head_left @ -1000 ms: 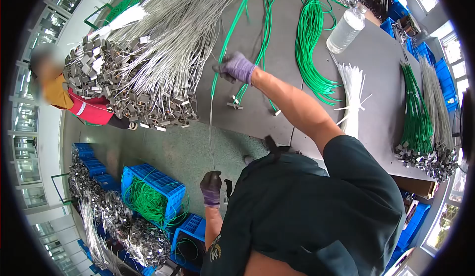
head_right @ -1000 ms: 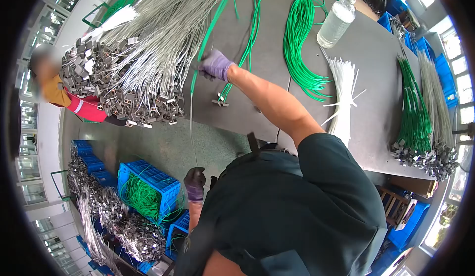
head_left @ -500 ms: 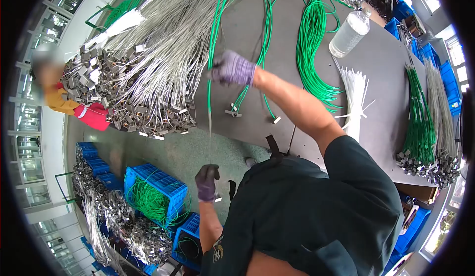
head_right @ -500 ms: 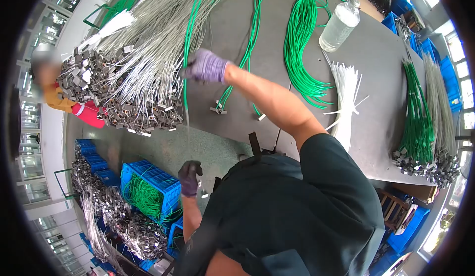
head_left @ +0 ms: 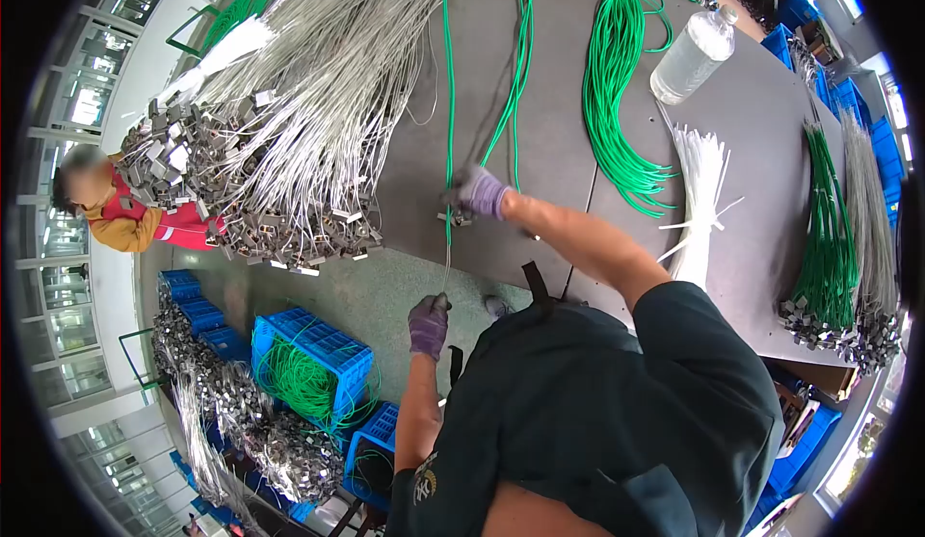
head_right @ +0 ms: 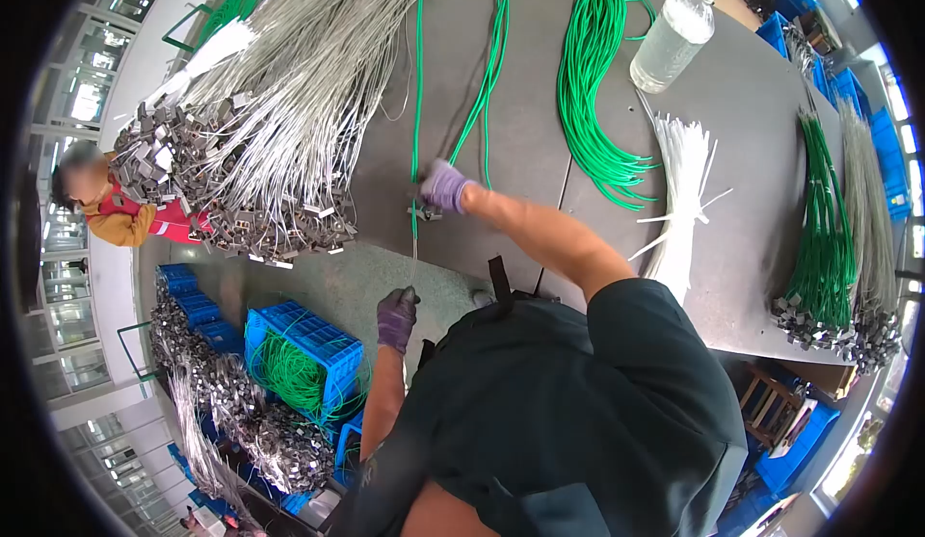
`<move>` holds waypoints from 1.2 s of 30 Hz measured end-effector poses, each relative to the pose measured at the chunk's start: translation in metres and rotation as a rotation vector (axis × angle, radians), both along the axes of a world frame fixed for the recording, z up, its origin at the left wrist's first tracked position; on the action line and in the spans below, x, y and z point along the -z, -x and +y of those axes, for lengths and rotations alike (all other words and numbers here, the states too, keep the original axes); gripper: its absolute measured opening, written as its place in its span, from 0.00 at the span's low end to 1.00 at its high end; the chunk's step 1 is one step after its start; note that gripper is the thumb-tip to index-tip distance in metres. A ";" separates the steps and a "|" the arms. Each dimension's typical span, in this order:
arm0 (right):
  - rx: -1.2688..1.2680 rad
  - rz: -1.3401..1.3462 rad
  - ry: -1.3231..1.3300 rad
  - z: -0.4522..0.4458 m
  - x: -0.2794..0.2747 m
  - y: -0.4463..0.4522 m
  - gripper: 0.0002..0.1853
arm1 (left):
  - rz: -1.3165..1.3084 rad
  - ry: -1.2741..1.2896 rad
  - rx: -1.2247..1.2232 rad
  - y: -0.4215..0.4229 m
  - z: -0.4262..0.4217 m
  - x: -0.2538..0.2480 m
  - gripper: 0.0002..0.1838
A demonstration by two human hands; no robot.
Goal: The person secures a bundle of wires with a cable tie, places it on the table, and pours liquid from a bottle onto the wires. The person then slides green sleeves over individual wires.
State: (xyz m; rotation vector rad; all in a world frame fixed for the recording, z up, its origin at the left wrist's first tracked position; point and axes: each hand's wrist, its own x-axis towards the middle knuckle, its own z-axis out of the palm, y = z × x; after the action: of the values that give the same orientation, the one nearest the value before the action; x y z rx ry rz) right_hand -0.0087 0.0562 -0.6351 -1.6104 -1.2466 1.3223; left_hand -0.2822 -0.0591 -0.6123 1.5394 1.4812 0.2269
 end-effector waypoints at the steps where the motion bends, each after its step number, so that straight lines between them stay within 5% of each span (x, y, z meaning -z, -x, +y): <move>1: 0.050 0.067 -0.043 -0.008 -0.051 -0.007 0.12 | 0.006 0.002 -0.001 -0.005 0.005 -0.017 0.15; 3: 0.124 -0.077 -0.027 -0.001 -0.115 -0.028 0.15 | -0.366 0.016 0.055 -0.016 0.009 -0.054 0.12; 5: 0.238 0.057 -0.220 0.010 -0.138 -0.057 0.15 | -0.437 -0.076 0.085 -0.021 0.009 -0.062 0.15; 7: 0.360 0.325 -0.353 0.014 -0.167 -0.079 0.12 | -0.429 -0.052 0.157 -0.018 0.009 -0.063 0.14; 10: 0.083 0.915 -0.194 0.031 -0.124 -0.107 0.09 | -0.390 0.111 0.053 -0.024 0.003 -0.057 0.12; 19: 0.337 0.600 0.168 0.001 -0.034 -0.062 0.14 | -0.150 -0.013 0.049 0.000 0.005 -0.010 0.11; 20: 0.309 0.689 0.140 -0.006 -0.029 -0.052 0.15 | -0.149 -0.010 0.043 0.000 0.006 -0.007 0.11; 22: 0.259 0.583 0.226 -0.019 -0.027 -0.027 0.14 | 0.028 -0.431 0.200 0.000 0.010 0.000 0.10; 26: 0.030 0.313 0.278 -0.043 -0.049 0.015 0.13 | 0.128 -0.384 0.238 -0.013 0.023 -0.023 0.09; 28: 0.021 0.347 0.272 -0.037 -0.050 0.011 0.13 | 0.081 0.033 0.319 -0.014 0.031 -0.039 0.09; 31: 0.105 0.430 0.210 -0.026 -0.076 -0.011 0.11 | -0.080 0.275 0.291 -0.005 0.032 -0.054 0.09; 36: 0.269 0.473 0.168 -0.011 -0.083 -0.023 0.10 | -0.484 -0.041 0.077 0.005 0.021 -0.025 0.13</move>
State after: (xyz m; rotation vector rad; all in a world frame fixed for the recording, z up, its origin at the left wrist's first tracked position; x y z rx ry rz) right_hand 0.0144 0.0455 -0.5517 -1.4011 -0.6276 1.5438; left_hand -0.2873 -0.0385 -0.5873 1.4417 1.0391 0.5457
